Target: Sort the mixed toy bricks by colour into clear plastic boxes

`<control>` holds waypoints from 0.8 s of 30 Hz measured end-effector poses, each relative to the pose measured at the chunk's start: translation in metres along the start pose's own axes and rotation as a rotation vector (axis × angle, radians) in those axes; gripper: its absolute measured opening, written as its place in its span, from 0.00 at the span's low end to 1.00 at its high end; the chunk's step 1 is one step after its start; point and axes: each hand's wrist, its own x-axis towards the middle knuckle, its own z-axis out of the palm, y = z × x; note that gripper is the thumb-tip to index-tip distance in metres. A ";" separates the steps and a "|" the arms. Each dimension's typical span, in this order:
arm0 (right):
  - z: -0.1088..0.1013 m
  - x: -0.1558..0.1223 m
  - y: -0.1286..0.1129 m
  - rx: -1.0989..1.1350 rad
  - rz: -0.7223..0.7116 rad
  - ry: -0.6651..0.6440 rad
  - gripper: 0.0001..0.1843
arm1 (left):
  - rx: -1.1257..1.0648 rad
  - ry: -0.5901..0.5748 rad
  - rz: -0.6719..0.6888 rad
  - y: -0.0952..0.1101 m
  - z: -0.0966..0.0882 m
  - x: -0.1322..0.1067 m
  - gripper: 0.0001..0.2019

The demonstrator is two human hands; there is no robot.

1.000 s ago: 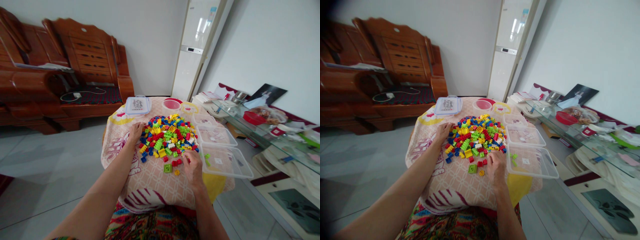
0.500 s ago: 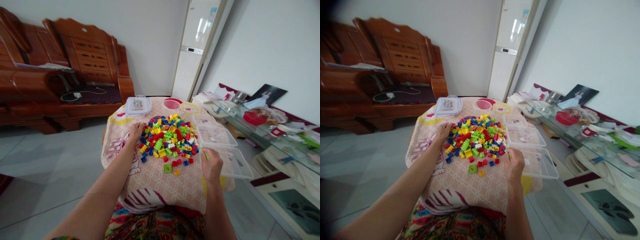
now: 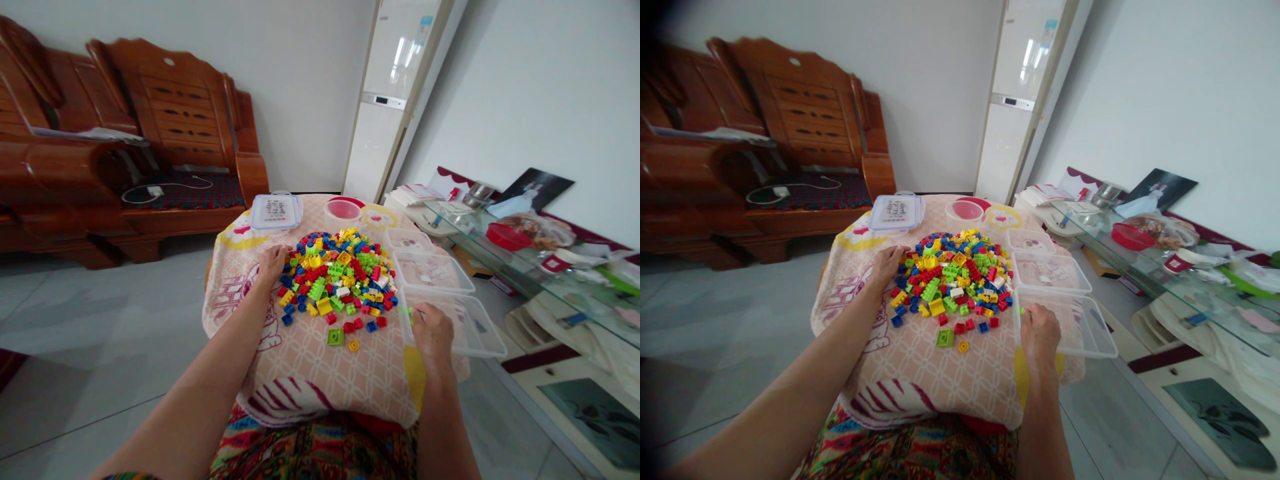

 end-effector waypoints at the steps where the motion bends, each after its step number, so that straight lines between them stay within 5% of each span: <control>1: -0.001 0.000 -0.001 -0.016 0.009 -0.029 0.14 | 0.000 0.001 -0.001 0.000 0.000 0.000 0.24; 15: -0.006 0.002 -0.008 -0.111 0.026 -0.150 0.15 | -0.001 -0.010 -0.029 0.002 0.000 0.000 0.27; 24: 0.002 0.001 -0.002 -0.090 -0.036 -0.062 0.14 | 0.000 -0.011 -0.026 0.000 0.000 0.001 0.24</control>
